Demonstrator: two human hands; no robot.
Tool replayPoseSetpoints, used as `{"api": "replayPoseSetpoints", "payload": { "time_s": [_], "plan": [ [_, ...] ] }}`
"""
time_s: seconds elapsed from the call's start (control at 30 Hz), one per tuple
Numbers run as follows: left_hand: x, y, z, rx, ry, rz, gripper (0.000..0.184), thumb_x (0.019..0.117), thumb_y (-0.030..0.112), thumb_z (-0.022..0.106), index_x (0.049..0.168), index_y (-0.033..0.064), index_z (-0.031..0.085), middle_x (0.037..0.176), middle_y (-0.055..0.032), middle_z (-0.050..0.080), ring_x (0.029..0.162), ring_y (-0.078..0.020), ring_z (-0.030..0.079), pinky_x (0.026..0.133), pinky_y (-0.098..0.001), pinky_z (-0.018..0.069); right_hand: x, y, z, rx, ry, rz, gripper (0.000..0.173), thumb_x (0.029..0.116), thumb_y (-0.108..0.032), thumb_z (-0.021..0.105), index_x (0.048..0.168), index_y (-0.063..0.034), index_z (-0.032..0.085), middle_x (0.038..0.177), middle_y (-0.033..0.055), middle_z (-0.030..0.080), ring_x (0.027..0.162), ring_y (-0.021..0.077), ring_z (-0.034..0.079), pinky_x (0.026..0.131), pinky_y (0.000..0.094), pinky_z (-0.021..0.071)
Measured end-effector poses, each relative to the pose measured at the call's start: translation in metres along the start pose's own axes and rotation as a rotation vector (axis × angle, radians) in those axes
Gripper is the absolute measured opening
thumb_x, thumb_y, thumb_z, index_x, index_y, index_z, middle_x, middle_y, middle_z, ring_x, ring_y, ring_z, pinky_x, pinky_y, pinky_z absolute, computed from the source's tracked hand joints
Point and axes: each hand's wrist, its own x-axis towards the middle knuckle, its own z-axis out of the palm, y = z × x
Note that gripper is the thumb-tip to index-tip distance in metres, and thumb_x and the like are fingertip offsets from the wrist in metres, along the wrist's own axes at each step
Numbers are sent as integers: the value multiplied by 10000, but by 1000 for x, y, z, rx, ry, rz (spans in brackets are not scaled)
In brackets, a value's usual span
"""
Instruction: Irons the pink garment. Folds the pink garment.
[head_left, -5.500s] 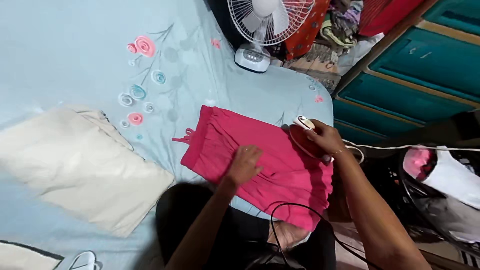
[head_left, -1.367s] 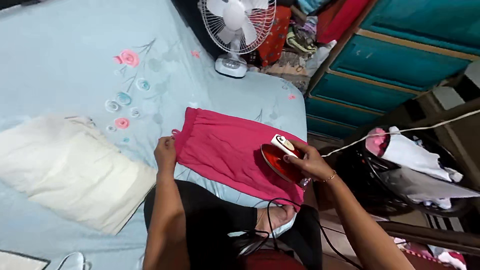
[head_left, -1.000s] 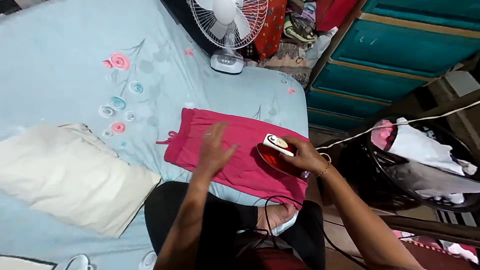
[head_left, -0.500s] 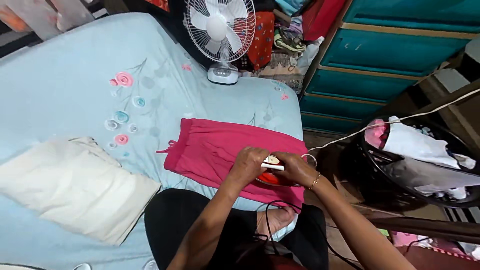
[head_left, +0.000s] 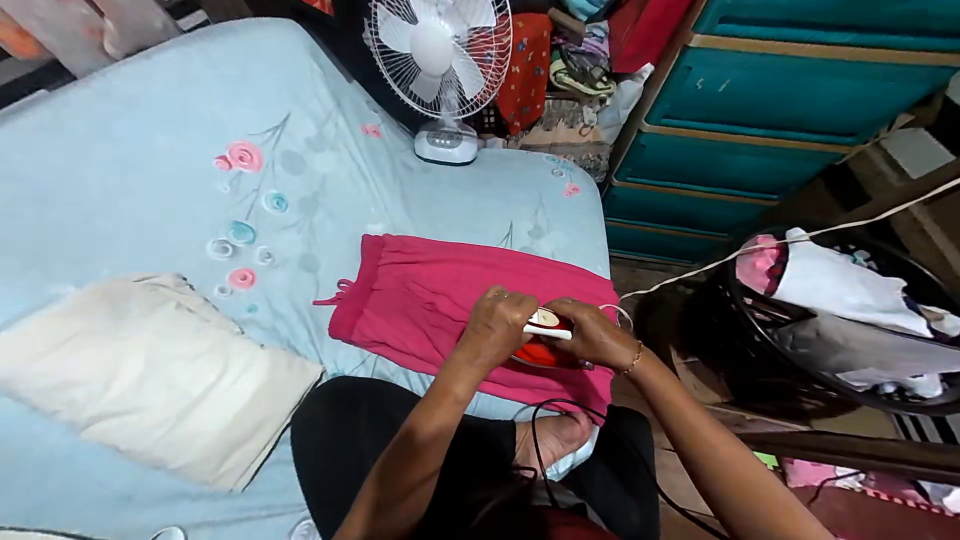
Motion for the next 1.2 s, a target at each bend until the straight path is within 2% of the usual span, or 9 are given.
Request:
{"api": "replayPoseSetpoints", "payload": {
  "time_s": [0.1, 0.37, 0.53, 0.8, 0.93, 1.0, 1.07, 1.13, 1.2],
  "plan": [
    [2, -2, -3, -15, -37, -31, 160, 815, 42, 786, 935, -48, 731, 872, -177, 755, 860, -333, 756, 934, -508, 554, 2, -8, 3, -42, 17, 67, 406, 881, -122, 774, 1206, 95, 661, 1152, 275, 691, 1105, 393, 670, 1008, 507, 501],
    [-3, -4, -4, 37, -4, -17, 140, 817, 66, 781, 902, -33, 730, 824, -162, 749, 815, -313, 759, 930, -509, 561, 6, -5, 4, 8, -29, 49, 336, 899, -91, 717, 1191, 66, 663, 1062, 234, 715, 989, 337, 700, 914, 485, 536],
    [-2, 1, -5, 18, -24, -25, 153, 803, 25, 784, 930, -44, 733, 857, -179, 753, 850, -334, 761, 951, -535, 550, 1, -6, 4, 11, -5, 33, 418, 867, -112, 786, 1208, 93, 656, 1155, 261, 691, 1092, 363, 671, 1003, 478, 506],
    [5, 3, -1, 22, -37, 1, 139, 802, 32, 788, 904, -40, 728, 833, -168, 747, 826, -323, 758, 949, -541, 547, -2, -3, 0, 13, -6, 88, 334, 889, -106, 729, 1159, 77, 657, 1036, 242, 703, 971, 341, 690, 896, 486, 530],
    [9, 1, 6, 11, -38, 31, 128, 818, 23, 777, 924, -31, 729, 847, -162, 750, 843, -320, 761, 981, -561, 536, -5, 12, -7, 184, -77, 74, 419, 873, -138, 768, 1223, 64, 656, 1158, 219, 677, 1057, 273, 656, 960, 430, 515],
    [10, -4, 15, 9, -11, 30, 152, 825, 15, 771, 970, -13, 737, 894, -151, 758, 875, -314, 759, 994, -555, 529, -4, 22, -12, 286, -116, 110, 390, 904, -132, 723, 1257, 16, 648, 1152, 156, 691, 1025, 175, 670, 936, 367, 541],
    [10, -6, 20, -30, 36, -44, 248, 859, 8, 730, 1105, -14, 742, 1053, -169, 760, 1008, -342, 735, 1003, -540, 525, 3, 28, -21, 316, -127, 164, 377, 910, -107, 726, 1265, 1, 655, 1120, 138, 708, 983, 151, 683, 914, 357, 554],
    [3, -6, 17, -107, 71, -189, 318, 919, 60, 698, 1224, -27, 713, 1214, -201, 720, 1155, -377, 687, 1036, -540, 518, 15, 35, -35, 266, -90, 240, 353, 911, -105, 750, 1240, -1, 678, 1093, 156, 713, 970, 196, 679, 911, 411, 543],
    [-12, -5, 9, -216, 67, -367, 310, 955, 100, 671, 1221, -57, 701, 1210, -227, 712, 1142, -373, 689, 1013, -505, 541, 33, 44, -48, 185, -16, 317, 379, 914, -101, 770, 1268, -6, 675, 1123, 198, 710, 1015, 288, 682, 945, 504, 526]
  ]
}}
